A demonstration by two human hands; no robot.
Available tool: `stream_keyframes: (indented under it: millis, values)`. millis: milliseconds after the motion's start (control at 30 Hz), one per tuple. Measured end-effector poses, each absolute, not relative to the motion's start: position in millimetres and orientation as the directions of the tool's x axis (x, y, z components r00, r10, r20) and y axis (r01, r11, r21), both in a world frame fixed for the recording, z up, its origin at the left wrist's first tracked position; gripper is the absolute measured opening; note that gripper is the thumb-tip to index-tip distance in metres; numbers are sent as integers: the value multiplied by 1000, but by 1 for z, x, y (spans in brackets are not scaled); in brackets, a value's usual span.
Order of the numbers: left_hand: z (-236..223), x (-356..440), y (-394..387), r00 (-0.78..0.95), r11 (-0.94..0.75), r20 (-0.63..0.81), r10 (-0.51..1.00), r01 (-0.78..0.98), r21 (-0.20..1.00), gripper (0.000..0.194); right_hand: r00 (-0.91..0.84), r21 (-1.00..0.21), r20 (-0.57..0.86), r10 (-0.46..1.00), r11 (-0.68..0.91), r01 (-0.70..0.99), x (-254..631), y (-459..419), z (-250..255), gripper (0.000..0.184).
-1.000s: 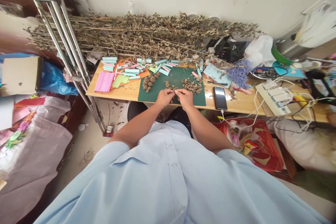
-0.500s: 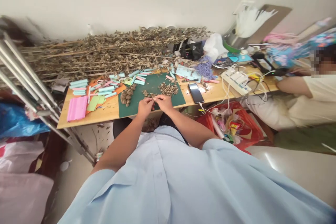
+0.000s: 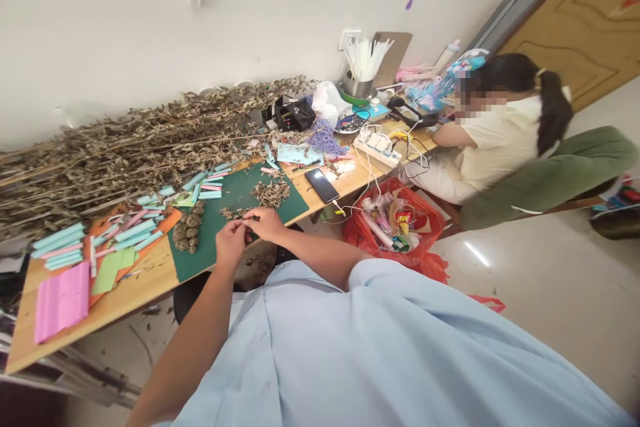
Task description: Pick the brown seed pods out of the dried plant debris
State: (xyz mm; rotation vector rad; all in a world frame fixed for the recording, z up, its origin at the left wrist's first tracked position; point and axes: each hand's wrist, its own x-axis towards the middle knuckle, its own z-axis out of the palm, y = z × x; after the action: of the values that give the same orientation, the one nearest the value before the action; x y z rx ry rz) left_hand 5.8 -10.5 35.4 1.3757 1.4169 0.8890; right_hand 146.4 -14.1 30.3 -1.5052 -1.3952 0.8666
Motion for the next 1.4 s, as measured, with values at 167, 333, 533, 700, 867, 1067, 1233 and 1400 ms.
stream_keyframes:
  millis: [167, 333, 533, 700, 867, 1067, 1233, 1400]
  values:
    - [39, 7, -11, 90, 120, -158, 983, 332, 936, 34, 48, -934, 56, 997, 35, 357, 150, -10, 31, 13]
    - [38, 7, -9, 113, 125, -173, 978, 344, 931, 27, -7, -871, 164, 986, 148, 468, 152, -12, 33, 26]
    - [41, 7, -10, 140, 125, -186, 973, 359, 925, 22, -10, -849, 193, 981, 172, 500, 155, -5, 33, 30]
    - [43, 9, -11, 98, 167, -214, 972, 355, 920, 29, 84, -837, 189, 978, 116, 535, 166, 9, 38, 27]
    - [40, 9, -10, 82, 203, -229, 970, 245, 948, 30, 52, -849, 201, 978, 147, 508, 166, 6, 43, 13]
    - [40, 6, -13, 103, 134, -174, 979, 312, 941, 24, -13, -911, 81, 997, 79, 404, 147, -6, 37, 9]
    - [37, 7, -12, 101, 127, -163, 981, 291, 948, 23, 23, -921, 80, 997, 65, 384, 146, -6, 33, 11]
    - [38, 10, -17, 144, 114, -162, 976, 293, 949, 19, 49, -952, 55, 997, 38, 302, 143, -18, 28, 13]
